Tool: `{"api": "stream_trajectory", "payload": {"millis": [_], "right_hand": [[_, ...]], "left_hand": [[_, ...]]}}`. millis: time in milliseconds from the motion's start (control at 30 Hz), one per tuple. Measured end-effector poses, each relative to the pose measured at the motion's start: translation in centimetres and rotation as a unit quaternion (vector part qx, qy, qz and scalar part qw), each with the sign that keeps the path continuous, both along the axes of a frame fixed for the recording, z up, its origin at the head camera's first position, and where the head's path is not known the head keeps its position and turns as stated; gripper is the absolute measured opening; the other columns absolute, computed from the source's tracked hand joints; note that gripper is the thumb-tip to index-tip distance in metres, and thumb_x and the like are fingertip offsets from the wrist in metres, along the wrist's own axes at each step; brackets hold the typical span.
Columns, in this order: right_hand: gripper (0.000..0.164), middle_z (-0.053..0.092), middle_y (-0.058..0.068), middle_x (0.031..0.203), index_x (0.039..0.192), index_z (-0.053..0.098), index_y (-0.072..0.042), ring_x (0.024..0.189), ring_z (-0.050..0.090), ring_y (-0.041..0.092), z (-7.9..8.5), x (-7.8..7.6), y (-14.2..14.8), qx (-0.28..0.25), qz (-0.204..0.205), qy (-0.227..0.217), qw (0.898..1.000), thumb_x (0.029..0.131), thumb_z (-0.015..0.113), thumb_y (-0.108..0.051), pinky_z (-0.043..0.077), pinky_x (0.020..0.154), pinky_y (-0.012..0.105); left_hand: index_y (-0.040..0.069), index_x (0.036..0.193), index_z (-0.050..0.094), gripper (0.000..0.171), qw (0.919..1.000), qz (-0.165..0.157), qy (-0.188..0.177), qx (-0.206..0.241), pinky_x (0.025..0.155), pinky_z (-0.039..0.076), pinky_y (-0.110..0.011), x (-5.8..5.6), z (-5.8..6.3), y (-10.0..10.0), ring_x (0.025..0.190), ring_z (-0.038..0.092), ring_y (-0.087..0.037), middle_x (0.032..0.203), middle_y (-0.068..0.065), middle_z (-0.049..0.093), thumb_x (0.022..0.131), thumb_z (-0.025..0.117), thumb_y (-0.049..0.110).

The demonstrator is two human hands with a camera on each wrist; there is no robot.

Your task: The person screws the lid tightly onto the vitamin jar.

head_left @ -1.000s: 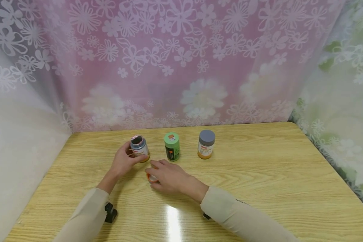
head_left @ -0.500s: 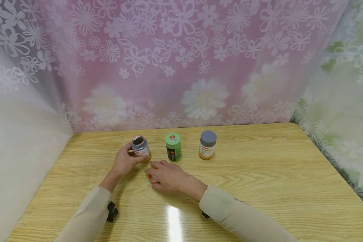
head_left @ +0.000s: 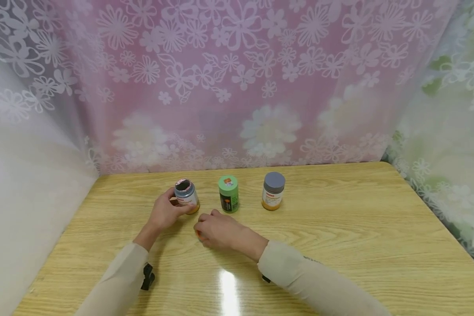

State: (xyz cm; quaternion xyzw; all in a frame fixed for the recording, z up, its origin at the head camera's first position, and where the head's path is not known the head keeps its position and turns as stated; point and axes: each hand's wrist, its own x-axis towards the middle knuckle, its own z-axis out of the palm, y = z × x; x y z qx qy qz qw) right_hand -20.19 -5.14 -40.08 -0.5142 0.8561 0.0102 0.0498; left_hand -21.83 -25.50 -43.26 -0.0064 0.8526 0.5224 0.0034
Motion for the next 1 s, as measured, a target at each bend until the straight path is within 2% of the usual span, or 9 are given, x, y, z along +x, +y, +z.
{"api": "stream_trajectory", "payload": {"millis": [267,400,500,600,800,1000], "right_hand": [[0.022,0.059,-0.005,0.100,0.107,0.066,-0.019,0.091,0.055,0.011,0.1,-0.4,-0.3,-0.013,-0.011,-0.021,1.000,0.087,0.070,-0.026,0.043,0.084,0.026],[0.029,0.061,-0.005,0.101,0.111,0.065,-0.020,0.087,0.058,0.013,0.5,-0.5,-0.1,-0.024,-0.031,-0.049,0.998,0.085,0.071,-0.029,0.047,0.076,0.026],[0.032,0.061,-0.005,0.100,0.113,0.063,-0.021,0.083,0.058,0.011,1.2,-0.6,0.1,-0.039,-0.044,-0.066,0.996,0.085,0.071,-0.033,0.048,0.067,0.026],[0.034,0.060,-0.007,0.099,0.114,0.062,-0.022,0.082,0.058,0.008,2.1,-0.6,0.4,-0.055,-0.047,-0.074,0.995,0.085,0.071,-0.037,0.048,0.064,0.024],[0.039,0.058,-0.006,0.101,0.117,0.061,-0.020,0.084,0.056,0.007,3.9,-0.6,1.1,-0.096,-0.041,-0.078,0.991,0.085,0.072,-0.040,0.047,0.067,0.023],[0.045,0.057,-0.004,0.102,0.129,0.059,-0.024,0.084,0.053,0.007,5.2,-0.6,1.9,-0.150,-0.026,-0.083,0.985,0.088,0.070,-0.035,0.047,0.071,0.023]], "left_hand": [[0.006,0.129,0.053,0.062,0.9989,0.012,0.004,-0.044,0.078,0.052,-0.035,-0.1,0.2,0.2,0.103,0.062,-0.029,0.121,-0.016,0.056,0.077,0.082,0.023],[0.004,0.127,0.054,0.059,0.9989,0.012,0.006,-0.045,0.078,0.052,-0.035,-0.1,0.2,0.4,0.102,0.062,-0.029,0.120,-0.017,0.057,0.077,0.082,0.022],[0.004,0.126,0.055,0.058,0.9989,0.012,0.007,-0.045,0.078,0.052,-0.035,-0.1,0.2,0.4,0.102,0.062,-0.029,0.118,-0.017,0.059,0.078,0.082,0.021],[0.004,0.126,0.055,0.057,0.9988,0.009,0.006,-0.047,0.079,0.053,-0.035,-0.1,0.2,0.4,0.102,0.062,-0.029,0.117,-0.017,0.060,0.078,0.081,0.022],[0.003,0.126,0.055,0.054,0.9984,0.005,-0.003,-0.056,0.080,0.052,-0.037,0.0,0.1,0.2,0.104,0.060,-0.030,0.117,-0.017,0.060,0.082,0.078,0.022],[0.005,0.128,0.055,0.057,0.9983,-0.002,-0.006,-0.058,0.084,0.052,-0.039,0.0,0.0,0.4,0.108,0.060,-0.030,0.118,-0.015,0.062,0.081,0.079,0.026]]}}
